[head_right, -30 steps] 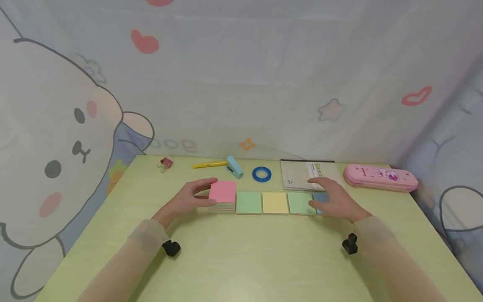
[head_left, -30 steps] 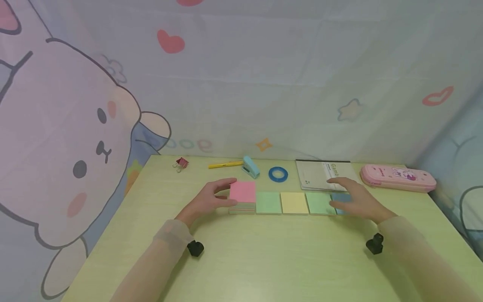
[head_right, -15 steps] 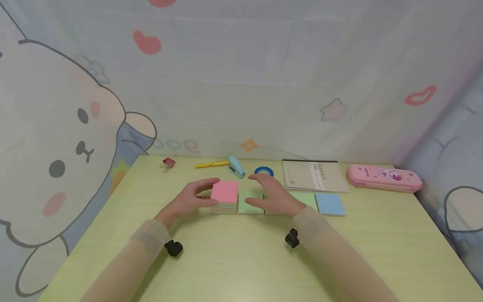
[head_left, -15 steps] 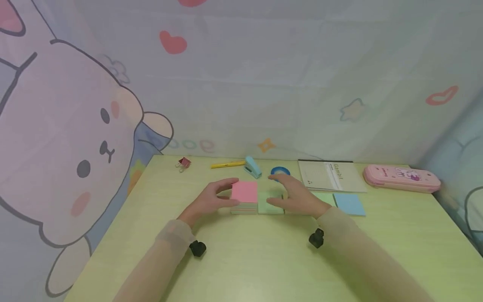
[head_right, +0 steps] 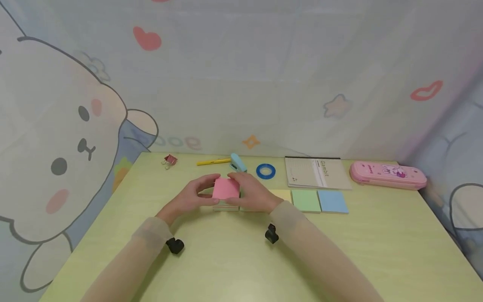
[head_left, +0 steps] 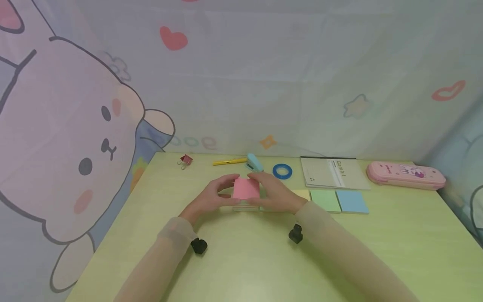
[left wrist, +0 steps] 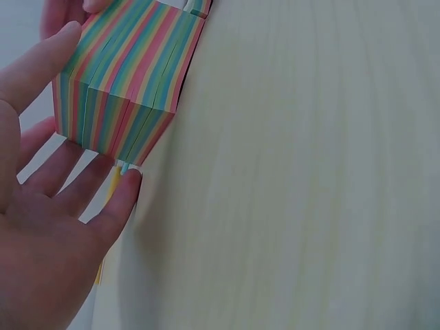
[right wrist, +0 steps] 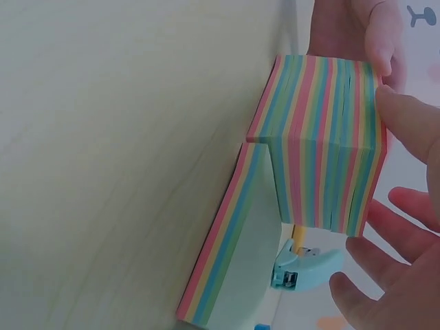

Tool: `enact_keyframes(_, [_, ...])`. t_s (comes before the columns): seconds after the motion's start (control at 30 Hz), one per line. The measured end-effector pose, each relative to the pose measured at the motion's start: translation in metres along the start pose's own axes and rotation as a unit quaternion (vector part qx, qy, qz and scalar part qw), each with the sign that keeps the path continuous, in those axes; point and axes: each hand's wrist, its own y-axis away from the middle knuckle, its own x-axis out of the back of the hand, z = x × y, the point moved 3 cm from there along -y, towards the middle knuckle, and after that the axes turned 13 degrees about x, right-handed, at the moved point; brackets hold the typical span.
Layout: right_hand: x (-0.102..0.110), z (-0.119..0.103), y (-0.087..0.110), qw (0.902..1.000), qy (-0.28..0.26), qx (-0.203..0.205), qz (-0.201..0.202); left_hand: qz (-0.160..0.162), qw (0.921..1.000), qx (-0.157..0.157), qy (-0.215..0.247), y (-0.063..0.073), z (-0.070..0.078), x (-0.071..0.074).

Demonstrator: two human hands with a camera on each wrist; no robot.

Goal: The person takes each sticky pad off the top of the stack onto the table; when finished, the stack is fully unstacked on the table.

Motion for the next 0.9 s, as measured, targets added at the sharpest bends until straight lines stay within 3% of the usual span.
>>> enact_keyframes(0.33, [0.005,0.01,0.008,0.9994,0.016,-0.029,-0.01,-0.011,0.9999,-0.003,0.008,-0.001,-0.002,0.002])
enact_keyframes(0.53, [0.018,0.016,0.036,0.9984,0.031,-0.045,0.012,-0.009,0.9999,0.004,0.006,0.0,-0.005,0.0])
enact_keyframes(0.77, [0.026,0.016,0.075,0.9977,0.039,-0.02,0.051,-0.003,1.0,0.008,0.004,-0.001,-0.005,-0.001])
enact_keyframes(0.9, [0.022,0.008,0.089,0.9982,0.028,0.001,0.054,0.002,0.9999,0.011,0.003,-0.001,-0.004,-0.001])
